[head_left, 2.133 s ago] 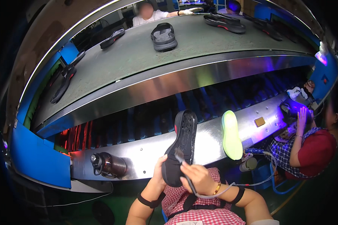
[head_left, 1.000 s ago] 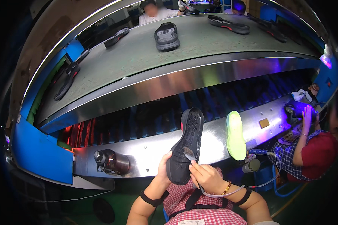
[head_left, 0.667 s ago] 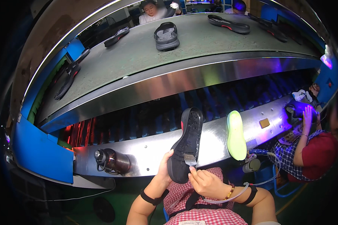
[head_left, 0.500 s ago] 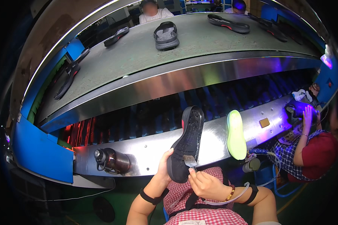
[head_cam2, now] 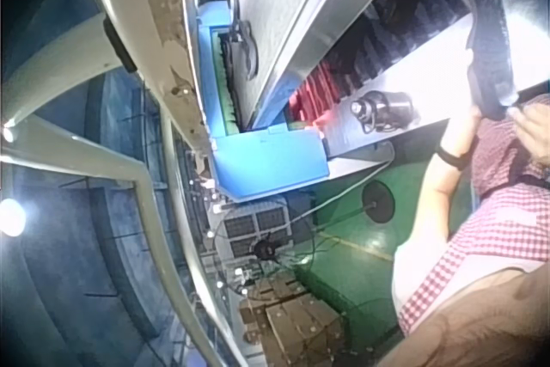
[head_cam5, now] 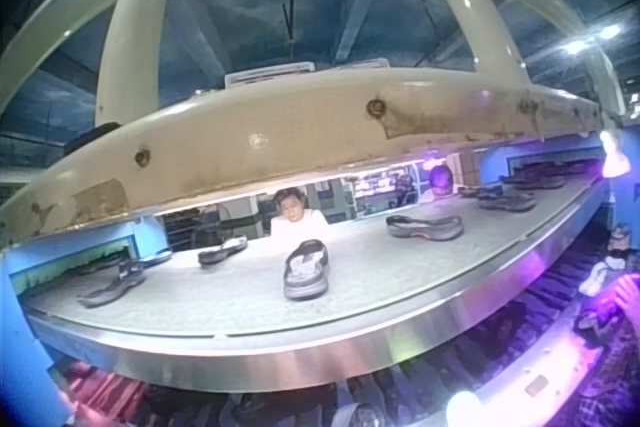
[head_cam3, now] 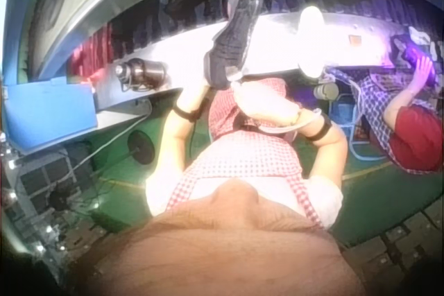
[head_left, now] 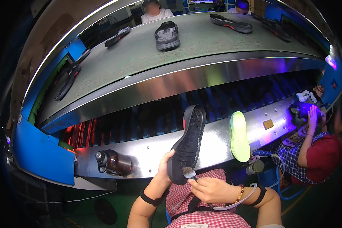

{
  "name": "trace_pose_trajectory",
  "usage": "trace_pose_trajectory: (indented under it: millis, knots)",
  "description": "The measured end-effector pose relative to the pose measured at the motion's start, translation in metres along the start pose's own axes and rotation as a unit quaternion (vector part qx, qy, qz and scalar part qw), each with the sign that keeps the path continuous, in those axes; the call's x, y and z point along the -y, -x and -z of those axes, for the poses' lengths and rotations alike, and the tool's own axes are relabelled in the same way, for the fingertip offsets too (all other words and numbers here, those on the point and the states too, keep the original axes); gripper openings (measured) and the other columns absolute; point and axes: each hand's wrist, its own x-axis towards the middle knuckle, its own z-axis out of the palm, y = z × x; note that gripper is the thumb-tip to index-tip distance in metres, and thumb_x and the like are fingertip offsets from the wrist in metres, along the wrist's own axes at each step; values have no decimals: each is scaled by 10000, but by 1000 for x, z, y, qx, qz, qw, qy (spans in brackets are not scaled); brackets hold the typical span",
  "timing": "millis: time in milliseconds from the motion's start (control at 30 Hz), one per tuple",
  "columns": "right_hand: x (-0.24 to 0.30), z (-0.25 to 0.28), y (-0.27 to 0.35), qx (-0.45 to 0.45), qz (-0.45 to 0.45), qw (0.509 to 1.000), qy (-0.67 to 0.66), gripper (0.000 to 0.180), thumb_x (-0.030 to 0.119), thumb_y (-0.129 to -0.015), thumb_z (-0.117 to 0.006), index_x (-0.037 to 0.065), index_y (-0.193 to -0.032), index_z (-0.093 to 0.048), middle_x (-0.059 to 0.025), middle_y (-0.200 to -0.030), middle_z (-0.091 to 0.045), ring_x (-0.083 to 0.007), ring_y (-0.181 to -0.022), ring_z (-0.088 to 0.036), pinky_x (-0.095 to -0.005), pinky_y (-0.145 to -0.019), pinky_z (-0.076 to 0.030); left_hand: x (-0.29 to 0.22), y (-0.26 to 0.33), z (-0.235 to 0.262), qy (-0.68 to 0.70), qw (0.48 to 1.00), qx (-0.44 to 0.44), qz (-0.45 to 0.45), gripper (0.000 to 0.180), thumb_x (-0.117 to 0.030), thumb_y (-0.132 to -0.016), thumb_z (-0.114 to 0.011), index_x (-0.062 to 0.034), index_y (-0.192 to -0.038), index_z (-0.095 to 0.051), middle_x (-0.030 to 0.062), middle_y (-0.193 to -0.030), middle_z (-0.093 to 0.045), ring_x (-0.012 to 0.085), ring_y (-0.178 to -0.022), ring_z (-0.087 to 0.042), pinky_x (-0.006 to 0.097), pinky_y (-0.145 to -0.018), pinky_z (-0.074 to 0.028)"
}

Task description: Applying adhesive to the interior surface of shoe soles using a brush.

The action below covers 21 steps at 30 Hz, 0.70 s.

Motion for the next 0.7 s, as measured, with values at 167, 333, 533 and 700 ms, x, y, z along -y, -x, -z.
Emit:
trace_pose_trajectory:
  millis: [167, 333, 533, 700]
  knots:
    - [-32, 16, 12, -98, -170, 907, -374, 213, 30, -809, -571, -21, -1009, -622, -183, -1101, -595, -223, -845, -621, -297, -712, -504, 0, 6, 0, -16, 1000, -11, -20, 508, -304, -879, -382, 26, -1262, -425, 187, -1193, -545, 295, -1052, -561, 412, -939, -429]
    - [-26, -8, 16, -207, -346, 669, -625, 191, 29, -848, -526, -49, -989, -628, -187, -1078, -610, -201, -954, -603, -299, -813, -497, 8, 0, 2, 57, 997, 44, -3, 532, -334, -881, -360, 15, -1279, -415, 189, -1232, -519, 295, -1090, -538, 410, -970, -399]
    - [-28, -10, 13, -162, -226, 869, -410, 179, -17, -751, -594, -20, -921, -647, -174, -971, -653, -238, -867, -658, -297, -763, -519, 9, 1, 5, 94, 994, 64, 10, 537, -340, -883, -346, 13, -1282, -411, 190, -1244, -509, 293, -1103, -531, 406, -976, -393]
    - [-41, -17, 24, -162, -163, 937, -263, 192, -23, -721, -616, -14, -913, -625, -179, -951, -647, -253, -772, -664, -296, -685, -538, 6, 9, -2, 11, 1000, -16, -18, 564, -379, -858, -388, 15, -1257, -440, 192, -1223, -525, 311, -1084, -538, 417, -964, -401]
